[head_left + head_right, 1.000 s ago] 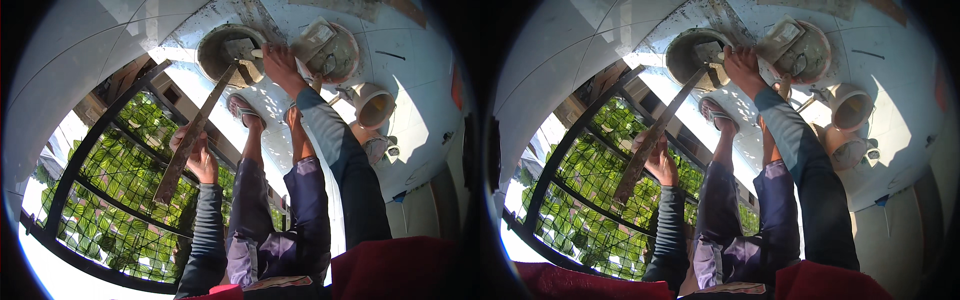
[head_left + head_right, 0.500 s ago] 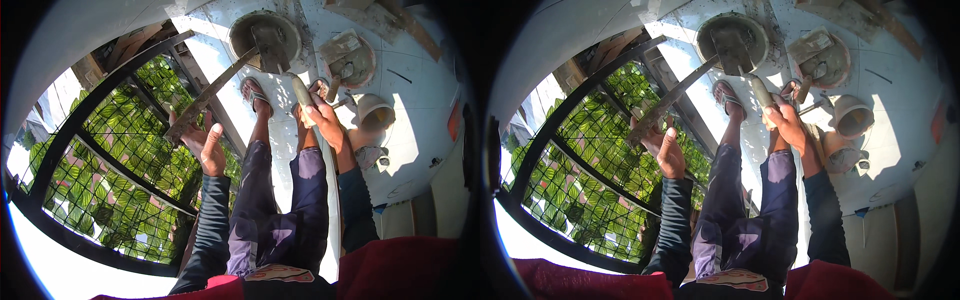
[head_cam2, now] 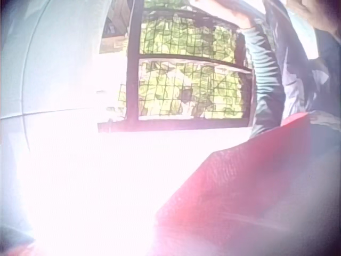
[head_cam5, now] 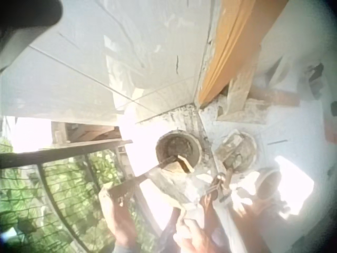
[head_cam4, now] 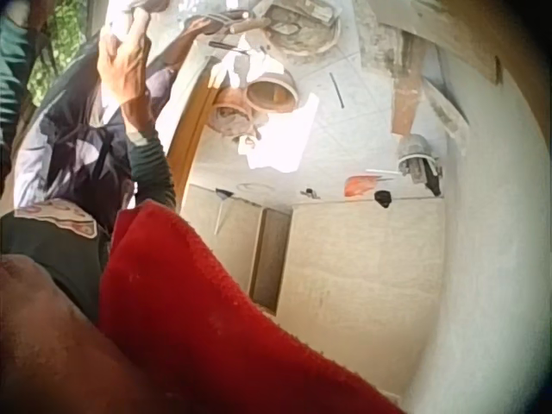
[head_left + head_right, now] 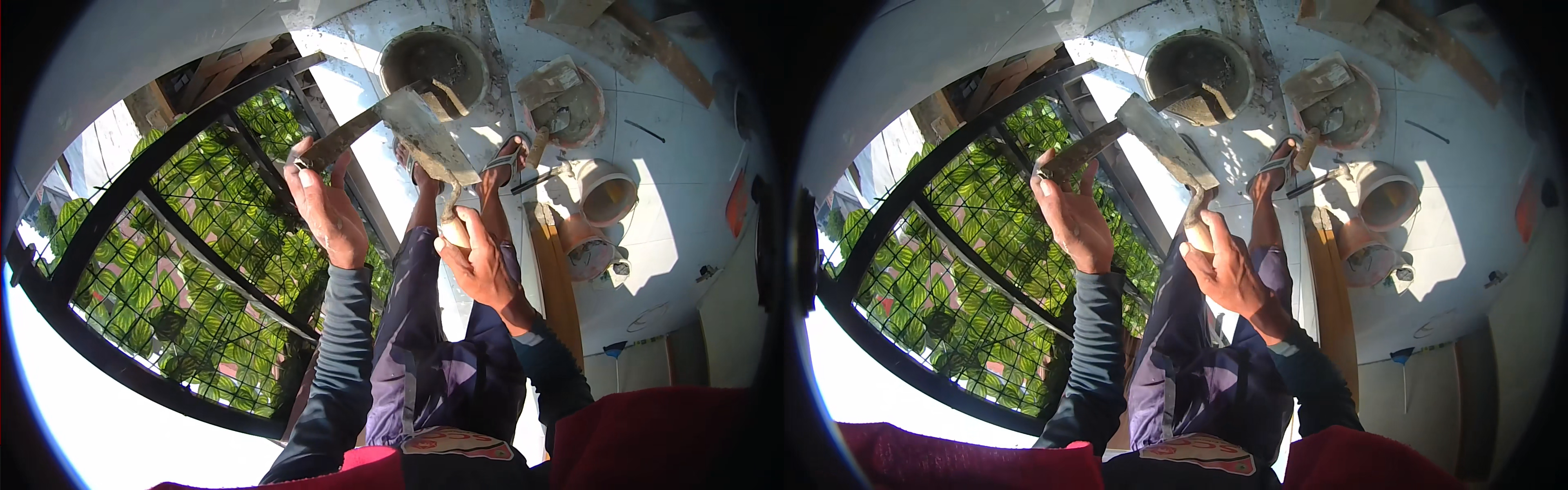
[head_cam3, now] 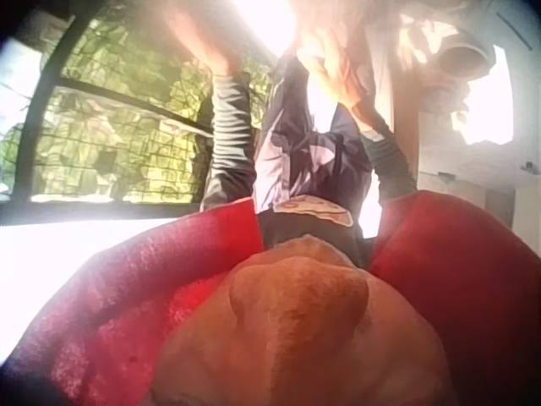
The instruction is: The person applies plaster to a wall corner with a trowel, wipes the surface with a sponge, and secures a tile by hammering a wooden block against it.
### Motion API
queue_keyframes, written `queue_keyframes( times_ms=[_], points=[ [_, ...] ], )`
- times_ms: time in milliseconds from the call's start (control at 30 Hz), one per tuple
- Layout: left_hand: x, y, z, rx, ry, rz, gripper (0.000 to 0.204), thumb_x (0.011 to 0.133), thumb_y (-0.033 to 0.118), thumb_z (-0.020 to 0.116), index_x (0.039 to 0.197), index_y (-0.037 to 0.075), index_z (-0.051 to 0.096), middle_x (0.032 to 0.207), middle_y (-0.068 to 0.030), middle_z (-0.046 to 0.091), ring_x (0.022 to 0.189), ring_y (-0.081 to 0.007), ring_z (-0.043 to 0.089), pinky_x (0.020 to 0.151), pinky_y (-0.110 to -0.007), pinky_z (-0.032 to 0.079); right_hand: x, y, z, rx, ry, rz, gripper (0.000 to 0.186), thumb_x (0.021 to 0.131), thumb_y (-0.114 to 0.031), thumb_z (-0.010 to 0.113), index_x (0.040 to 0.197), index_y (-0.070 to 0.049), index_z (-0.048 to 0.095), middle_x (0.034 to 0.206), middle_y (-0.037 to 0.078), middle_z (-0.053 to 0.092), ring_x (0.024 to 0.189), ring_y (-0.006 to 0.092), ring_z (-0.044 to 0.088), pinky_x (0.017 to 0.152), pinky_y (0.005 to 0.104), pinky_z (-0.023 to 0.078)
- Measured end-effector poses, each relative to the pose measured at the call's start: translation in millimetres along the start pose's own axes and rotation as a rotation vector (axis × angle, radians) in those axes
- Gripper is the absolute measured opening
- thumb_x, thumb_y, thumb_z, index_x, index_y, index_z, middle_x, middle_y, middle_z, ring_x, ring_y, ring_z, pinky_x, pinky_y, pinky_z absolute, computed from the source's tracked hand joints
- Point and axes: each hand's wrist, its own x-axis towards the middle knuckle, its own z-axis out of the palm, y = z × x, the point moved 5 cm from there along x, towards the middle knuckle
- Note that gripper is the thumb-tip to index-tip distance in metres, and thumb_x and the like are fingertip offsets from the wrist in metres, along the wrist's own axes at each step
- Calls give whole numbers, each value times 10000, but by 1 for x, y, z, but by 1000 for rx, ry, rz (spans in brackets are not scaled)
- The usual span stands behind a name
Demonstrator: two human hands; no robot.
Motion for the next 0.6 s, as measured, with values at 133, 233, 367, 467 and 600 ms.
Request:
queue_keyframes(
  times_ms=[133,233,367,467,600],
  points=[
    [-14,14,19,25,9,-29,455,1008,358,485,1331,38,453,1203,-92,541,1156,-199,529,1025,-419,413,-28,-36,1,49,14,-22,437,1000,-263,548,1258,82,478,993,261,639,927,454,636,786,462,514],
    [-24,11,21,29,63,-66,435,998,310,537,1326,36,458,1192,-76,550,1130,-182,543,1014,-386,415,-30,-46,9,47,7,-102,404,997,-227,533,1255,81,504,1040,269,635,902,438,651,735,450,538],
    [-37,16,24,96,60,-75,405,1018,302,528,1300,14,483,1187,-73,511,1078,-140,518,975,-321,433,-17,-3,23,-170,68,-88,387,944,-147,548,1255,79,501,1042,288,636,877,446,652,740,471,536],
    [-42,13,16,113,84,-96,454,992,326,567,1320,27,467,1222,-88,524,1137,-170,539,999,-398,432,12,51,19,-352,26,-43,398,896,-109,571,1235,91,517,1088,303,630,909,439,650,810,450,519],
    [-45,17,6,218,63,-145,474,1001,342,558,1328,13,460,1225,-94,540,1133,-177,547,999,-387,444,11,23,0,-209,28,9,325,931,-172,605,1188,26,576,975,250,670,840,406,664,732,454,530]
  ],
)
